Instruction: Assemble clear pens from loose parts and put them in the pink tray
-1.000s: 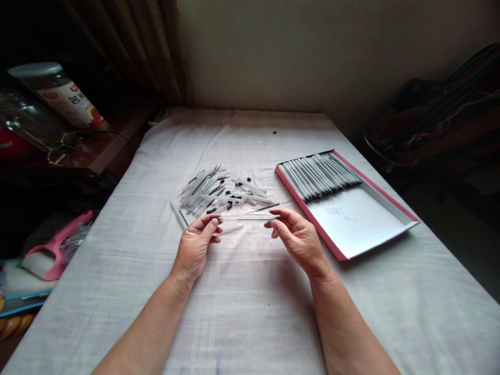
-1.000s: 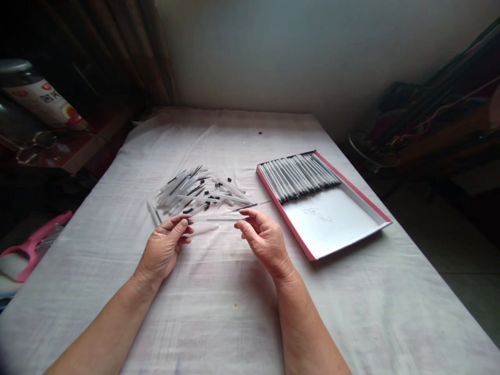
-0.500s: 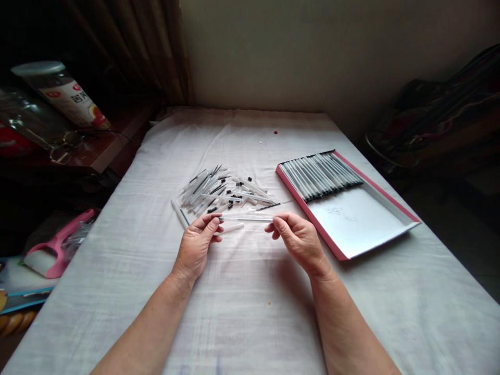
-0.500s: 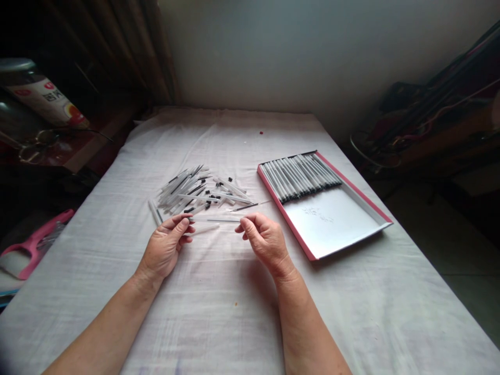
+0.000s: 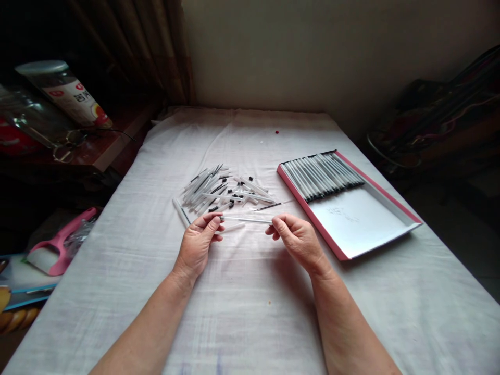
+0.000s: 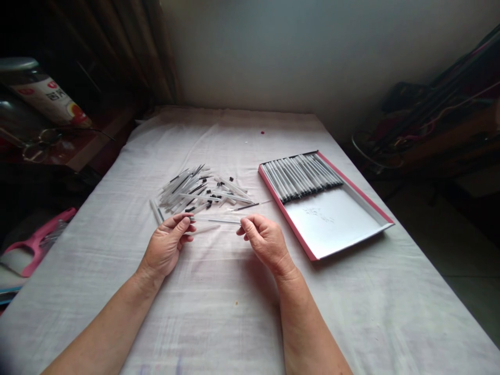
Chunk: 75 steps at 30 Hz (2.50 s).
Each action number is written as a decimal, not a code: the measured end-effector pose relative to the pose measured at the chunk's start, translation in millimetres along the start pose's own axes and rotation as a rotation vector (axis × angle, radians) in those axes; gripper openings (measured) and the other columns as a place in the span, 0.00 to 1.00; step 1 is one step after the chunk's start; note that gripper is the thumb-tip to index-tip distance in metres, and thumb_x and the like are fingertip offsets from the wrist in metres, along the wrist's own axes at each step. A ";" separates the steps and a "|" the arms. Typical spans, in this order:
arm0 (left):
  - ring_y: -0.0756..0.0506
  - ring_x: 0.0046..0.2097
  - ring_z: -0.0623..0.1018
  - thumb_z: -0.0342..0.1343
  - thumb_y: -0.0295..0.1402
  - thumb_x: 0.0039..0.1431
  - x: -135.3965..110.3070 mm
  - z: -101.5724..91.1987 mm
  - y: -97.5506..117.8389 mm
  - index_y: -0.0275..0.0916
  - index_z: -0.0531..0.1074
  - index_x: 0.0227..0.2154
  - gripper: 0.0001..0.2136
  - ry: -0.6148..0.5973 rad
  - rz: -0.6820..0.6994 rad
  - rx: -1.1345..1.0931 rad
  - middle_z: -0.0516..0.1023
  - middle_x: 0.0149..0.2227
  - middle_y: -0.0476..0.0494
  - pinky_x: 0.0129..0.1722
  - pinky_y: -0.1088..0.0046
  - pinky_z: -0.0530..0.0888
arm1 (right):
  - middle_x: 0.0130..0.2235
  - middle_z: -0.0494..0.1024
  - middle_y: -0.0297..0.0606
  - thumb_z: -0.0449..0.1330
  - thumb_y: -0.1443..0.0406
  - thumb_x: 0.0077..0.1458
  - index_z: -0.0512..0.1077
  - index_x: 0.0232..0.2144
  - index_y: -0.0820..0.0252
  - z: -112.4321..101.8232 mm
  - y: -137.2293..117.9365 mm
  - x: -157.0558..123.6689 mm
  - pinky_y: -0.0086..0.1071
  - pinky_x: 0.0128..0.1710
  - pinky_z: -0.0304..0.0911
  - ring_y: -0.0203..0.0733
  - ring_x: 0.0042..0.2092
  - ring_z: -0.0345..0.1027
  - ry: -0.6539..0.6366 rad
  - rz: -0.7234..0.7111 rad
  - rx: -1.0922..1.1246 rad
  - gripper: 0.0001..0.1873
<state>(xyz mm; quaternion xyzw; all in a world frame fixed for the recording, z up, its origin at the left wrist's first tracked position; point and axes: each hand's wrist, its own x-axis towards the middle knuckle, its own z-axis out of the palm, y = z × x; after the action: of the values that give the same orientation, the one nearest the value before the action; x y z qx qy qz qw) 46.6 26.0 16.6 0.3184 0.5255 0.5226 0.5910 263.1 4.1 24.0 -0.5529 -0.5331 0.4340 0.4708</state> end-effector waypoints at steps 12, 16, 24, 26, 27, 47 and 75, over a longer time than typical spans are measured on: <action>0.49 0.31 0.76 0.67 0.40 0.42 -16.0 11.5 -10.6 0.37 0.78 0.33 0.15 -0.198 -0.022 0.112 0.78 0.31 0.45 0.23 0.80 0.70 | 0.30 0.79 0.38 0.64 0.53 0.49 0.76 0.35 0.58 15.0 -2.6 -5.7 0.29 0.22 0.59 0.36 0.25 0.67 0.020 0.004 0.288 0.17; 0.47 0.34 0.77 0.64 0.40 0.46 -9.1 16.0 -11.9 0.38 0.77 0.38 0.16 -0.205 0.083 0.269 0.80 0.38 0.42 0.25 0.77 0.72 | 0.33 0.78 0.39 0.59 0.51 0.55 0.75 0.34 0.59 9.2 3.5 -0.4 0.30 0.26 0.64 0.38 0.29 0.69 0.303 -0.078 0.159 0.17; 0.43 0.39 0.77 0.53 0.32 0.58 49.0 46.4 -2.4 0.42 0.77 0.41 0.11 -0.285 0.658 1.190 0.78 0.42 0.40 0.43 0.66 0.71 | 0.33 0.78 0.40 0.54 0.52 0.59 0.71 0.36 0.60 -0.5 12.4 6.2 0.35 0.36 0.68 0.40 0.33 0.72 0.487 -0.133 0.129 0.17; 0.41 0.41 0.76 0.52 0.33 0.60 58.4 56.1 1.1 0.41 0.77 0.41 0.11 -0.260 0.665 1.403 0.77 0.42 0.38 0.42 0.66 0.70 | 0.34 0.77 0.40 0.55 0.52 0.58 0.72 0.36 0.60 -0.7 10.7 5.2 0.37 0.38 0.69 0.40 0.33 0.71 0.494 -0.157 0.123 0.17; 0.40 0.42 0.76 0.52 0.33 0.60 61.3 60.3 2.6 0.40 0.77 0.40 0.10 -0.245 0.655 1.480 0.77 0.41 0.37 0.41 0.66 0.70 | 0.35 0.77 0.40 0.55 0.53 0.58 0.73 0.36 0.60 -1.0 9.4 4.6 0.37 0.38 0.69 0.39 0.33 0.71 0.496 -0.166 0.118 0.16; 0.53 0.27 0.75 0.64 0.40 0.48 9.0 36.4 10.3 0.39 0.74 0.40 0.16 -0.202 0.002 0.143 0.77 0.34 0.47 0.20 0.83 0.64 | 0.35 0.82 0.38 0.55 0.64 0.58 0.76 0.40 0.57 15.5 1.4 -7.3 0.29 0.38 0.69 0.39 0.35 0.76 0.088 -0.337 -0.365 0.11; 0.48 0.31 0.78 0.66 0.45 0.45 -1.9 21.9 -11.8 0.37 0.70 0.34 0.19 -0.229 0.038 0.229 0.82 0.36 0.40 0.27 0.77 0.70 | 0.31 0.81 0.37 0.57 0.67 0.57 0.78 0.36 0.57 18.8 11.7 -7.1 0.30 0.31 0.66 0.39 0.29 0.74 -0.100 -0.315 -0.422 0.10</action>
<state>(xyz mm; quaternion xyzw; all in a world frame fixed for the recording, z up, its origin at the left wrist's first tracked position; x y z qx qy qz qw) 71.0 24.9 11.6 0.4509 0.5047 0.4306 0.5971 246.4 -1.7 9.0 -0.5268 -0.7139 0.2614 0.3800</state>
